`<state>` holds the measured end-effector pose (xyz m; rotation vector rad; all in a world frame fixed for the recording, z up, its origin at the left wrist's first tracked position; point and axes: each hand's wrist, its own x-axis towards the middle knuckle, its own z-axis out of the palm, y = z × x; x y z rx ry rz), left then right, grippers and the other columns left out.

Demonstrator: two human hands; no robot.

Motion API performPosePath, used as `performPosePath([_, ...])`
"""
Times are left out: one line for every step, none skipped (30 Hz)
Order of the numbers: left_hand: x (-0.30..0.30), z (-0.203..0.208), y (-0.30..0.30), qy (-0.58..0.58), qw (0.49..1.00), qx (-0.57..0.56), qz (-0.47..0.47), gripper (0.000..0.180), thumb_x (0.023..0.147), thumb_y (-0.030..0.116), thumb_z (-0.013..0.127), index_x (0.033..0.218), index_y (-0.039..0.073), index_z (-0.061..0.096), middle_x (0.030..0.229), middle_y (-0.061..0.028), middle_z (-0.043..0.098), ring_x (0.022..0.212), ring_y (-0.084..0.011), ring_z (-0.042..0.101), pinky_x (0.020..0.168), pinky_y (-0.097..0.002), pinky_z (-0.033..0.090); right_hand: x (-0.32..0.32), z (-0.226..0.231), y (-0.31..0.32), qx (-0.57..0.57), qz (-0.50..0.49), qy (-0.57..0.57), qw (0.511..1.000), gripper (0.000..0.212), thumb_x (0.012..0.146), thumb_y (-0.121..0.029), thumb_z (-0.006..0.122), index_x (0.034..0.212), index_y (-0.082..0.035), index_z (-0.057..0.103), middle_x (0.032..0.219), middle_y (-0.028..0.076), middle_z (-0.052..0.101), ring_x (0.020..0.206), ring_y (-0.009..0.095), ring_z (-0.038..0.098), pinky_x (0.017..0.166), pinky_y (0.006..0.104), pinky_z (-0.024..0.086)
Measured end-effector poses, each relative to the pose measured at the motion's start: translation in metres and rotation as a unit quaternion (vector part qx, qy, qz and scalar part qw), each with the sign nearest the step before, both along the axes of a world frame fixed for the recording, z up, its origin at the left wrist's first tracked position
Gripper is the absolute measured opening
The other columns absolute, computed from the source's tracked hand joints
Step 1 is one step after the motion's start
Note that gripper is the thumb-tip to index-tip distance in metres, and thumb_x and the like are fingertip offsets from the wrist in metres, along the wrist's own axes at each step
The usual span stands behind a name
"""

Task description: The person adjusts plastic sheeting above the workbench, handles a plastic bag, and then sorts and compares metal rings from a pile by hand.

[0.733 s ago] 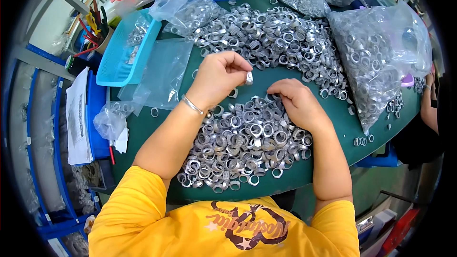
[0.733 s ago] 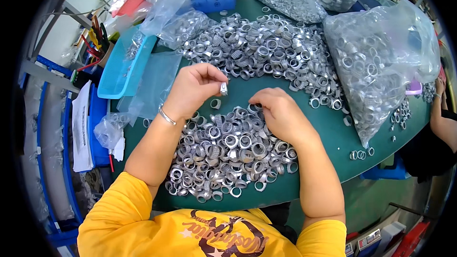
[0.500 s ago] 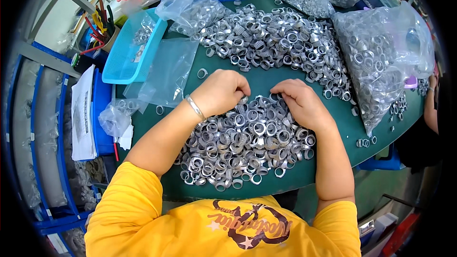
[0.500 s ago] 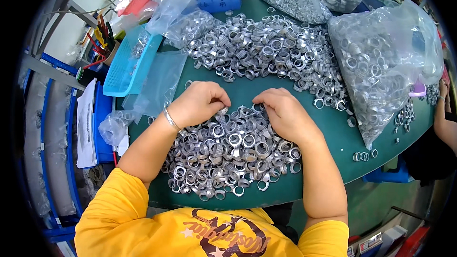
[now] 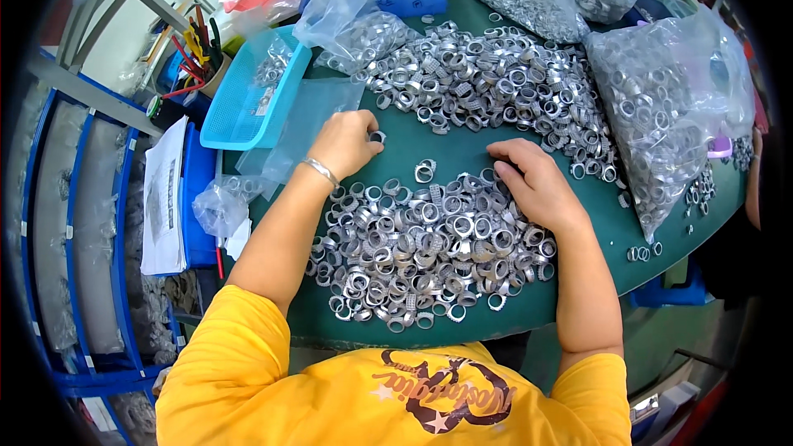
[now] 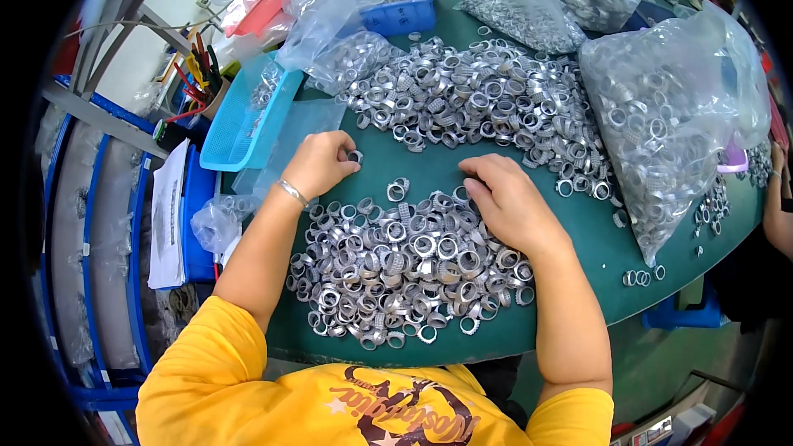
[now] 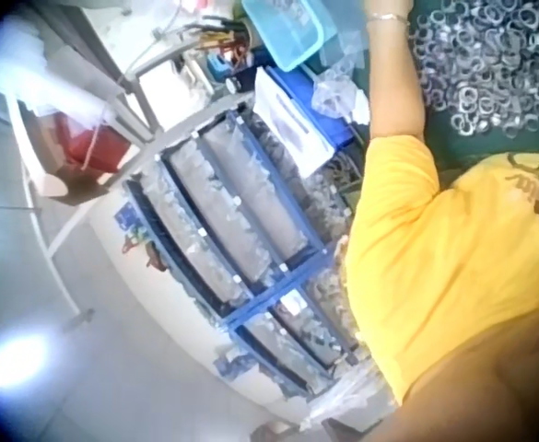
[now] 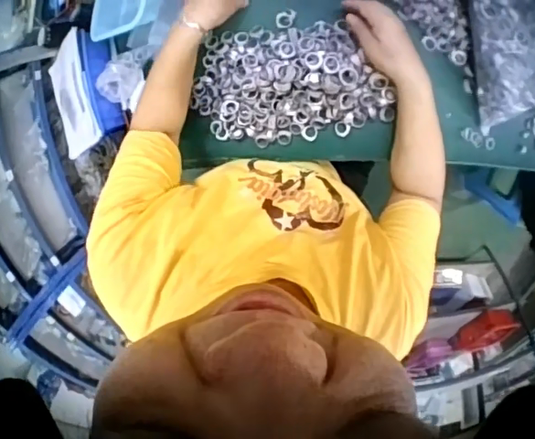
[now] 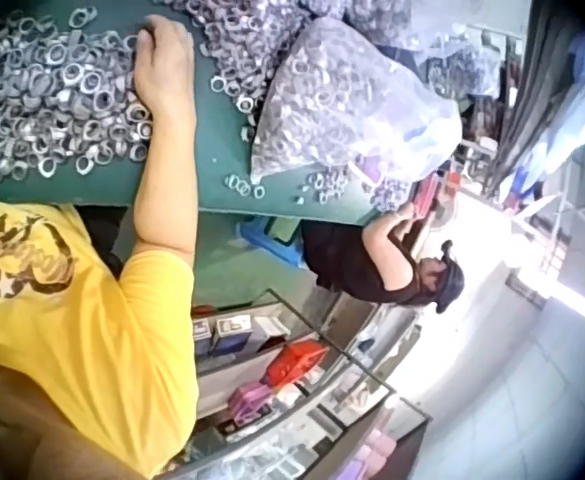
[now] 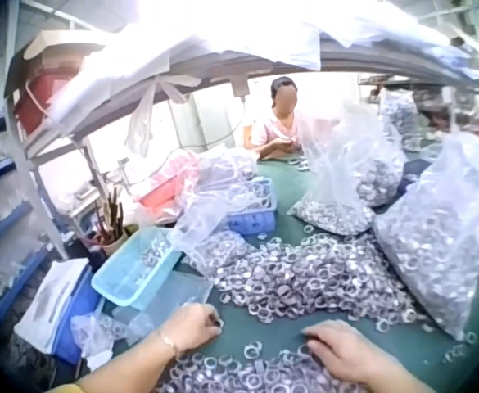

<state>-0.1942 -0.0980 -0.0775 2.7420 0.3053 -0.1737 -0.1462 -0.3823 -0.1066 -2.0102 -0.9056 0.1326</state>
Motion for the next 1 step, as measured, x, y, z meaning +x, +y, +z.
performPosePath([-0.0026,0.0045,-0.0068,-0.012,1.000,-0.027,0.000,0.031,0.067,0.017,0.075,0.094,0.004,0.064,0.095,-0.0159,0.064,0.084,-0.0235,0.063,0.073,-0.0317,0.048,0.0019,-0.0007,-0.0006,0.002,-0.003,-0.006,1.000,0.024,0.083,-0.007,0.056,0.107,-0.001,0.057,0.102,0.015,0.058,0.102,0.030,0.051,0.089,0.0359,0.040])
